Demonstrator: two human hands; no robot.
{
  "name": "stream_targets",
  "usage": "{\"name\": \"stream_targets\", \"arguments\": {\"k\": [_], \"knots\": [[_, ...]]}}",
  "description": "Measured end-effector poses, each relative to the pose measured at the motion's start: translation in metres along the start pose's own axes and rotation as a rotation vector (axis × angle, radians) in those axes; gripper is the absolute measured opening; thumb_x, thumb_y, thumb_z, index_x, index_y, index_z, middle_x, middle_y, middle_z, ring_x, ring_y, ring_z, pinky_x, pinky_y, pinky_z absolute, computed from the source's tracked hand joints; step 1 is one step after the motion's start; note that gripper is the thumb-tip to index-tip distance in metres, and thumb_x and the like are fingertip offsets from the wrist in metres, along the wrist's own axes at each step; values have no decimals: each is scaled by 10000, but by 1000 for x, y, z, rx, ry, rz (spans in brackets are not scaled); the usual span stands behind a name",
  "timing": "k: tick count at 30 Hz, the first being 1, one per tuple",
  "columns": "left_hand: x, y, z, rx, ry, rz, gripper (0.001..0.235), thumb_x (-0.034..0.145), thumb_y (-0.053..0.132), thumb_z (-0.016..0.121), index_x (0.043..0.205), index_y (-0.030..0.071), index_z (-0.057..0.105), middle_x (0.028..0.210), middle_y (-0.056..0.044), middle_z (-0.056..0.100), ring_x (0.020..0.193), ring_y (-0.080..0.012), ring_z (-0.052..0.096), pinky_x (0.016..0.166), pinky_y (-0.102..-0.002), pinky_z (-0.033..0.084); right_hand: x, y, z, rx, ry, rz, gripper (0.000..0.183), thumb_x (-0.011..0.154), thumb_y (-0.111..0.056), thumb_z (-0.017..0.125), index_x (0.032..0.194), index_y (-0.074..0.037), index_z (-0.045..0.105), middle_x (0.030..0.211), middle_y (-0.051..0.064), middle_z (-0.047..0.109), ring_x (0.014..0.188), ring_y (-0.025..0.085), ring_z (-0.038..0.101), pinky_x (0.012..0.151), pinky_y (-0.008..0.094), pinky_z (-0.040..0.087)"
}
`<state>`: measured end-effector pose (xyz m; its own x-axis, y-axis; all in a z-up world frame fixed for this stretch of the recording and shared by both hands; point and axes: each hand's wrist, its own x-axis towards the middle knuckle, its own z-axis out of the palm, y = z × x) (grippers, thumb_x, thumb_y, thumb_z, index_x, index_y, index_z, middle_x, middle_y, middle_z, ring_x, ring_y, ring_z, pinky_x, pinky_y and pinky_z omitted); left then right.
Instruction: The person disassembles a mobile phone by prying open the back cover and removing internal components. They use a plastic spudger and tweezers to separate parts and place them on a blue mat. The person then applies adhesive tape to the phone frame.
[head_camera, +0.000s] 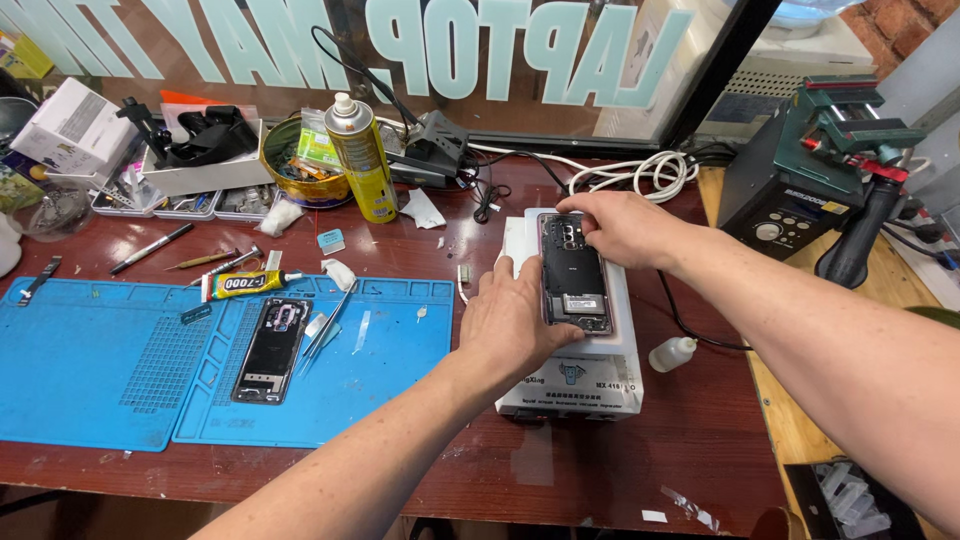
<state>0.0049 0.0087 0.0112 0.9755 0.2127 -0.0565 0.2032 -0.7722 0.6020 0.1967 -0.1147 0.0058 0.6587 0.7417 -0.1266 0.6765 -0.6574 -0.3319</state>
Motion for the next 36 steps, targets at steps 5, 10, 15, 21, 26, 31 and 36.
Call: {"name": "stream_targets", "arguments": {"k": [5,10,15,21,26,31,36], "knots": [[-1,-1,2,-18,15,10,834,644,417,927,1281,39,544,1290,-225,530,1196,-411,552,939,-512,520,-20,0,8,-53,226,-135,296,845,-167,741,1139,-140,768,1042,126,666,992,313,667,900,409,542],[1,-2,2,-14,19,19,825,643,421,928,1263,31,550,1284,-228,529,1198,-412,550,937,-511,522,-34,-15,19,-56,271,-26,222,820,-225,782,1023,-138,798,1037,115,664,1041,303,649,936,419,521],[0,-2,2,-15,22,25,829,645,422,930,1264,26,545,1277,-226,525,1192,-409,548,936,-511,521,-30,-22,21,-47,241,81,207,833,-219,778,1015,-120,783,1057,132,664,1059,317,642,944,427,517],[-1,2,0,-6,-16,-7,814,660,419,922,1266,29,543,1267,-206,529,1196,-387,550,948,-508,516,-19,-17,18,57,151,143,219,819,-192,780,1007,-81,764,1029,131,723,980,287,705,898,408,554],[-1,3,-1,-6,-34,-20,811,665,421,919,1269,30,543,1266,-206,533,1197,-382,556,950,-506,518,-10,-5,22,89,110,150,191,820,-186,770,981,-84,767,928,101,767,882,246,737,835,385,579],[-2,2,-1,-16,-15,-8,822,666,415,919,1281,27,536,1271,-213,532,1203,-391,553,948,-506,518,-2,11,29,106,113,105,194,795,-199,796,946,-80,773,857,96,763,806,229,735,771,373,582],[-2,1,1,-31,10,-2,871,657,405,924,1322,30,506,1285,-221,517,1211,-397,542,936,-501,522,3,22,34,162,111,98,199,777,-188,806,937,-75,769,826,85,754,767,204,718,732,357,581]]}}
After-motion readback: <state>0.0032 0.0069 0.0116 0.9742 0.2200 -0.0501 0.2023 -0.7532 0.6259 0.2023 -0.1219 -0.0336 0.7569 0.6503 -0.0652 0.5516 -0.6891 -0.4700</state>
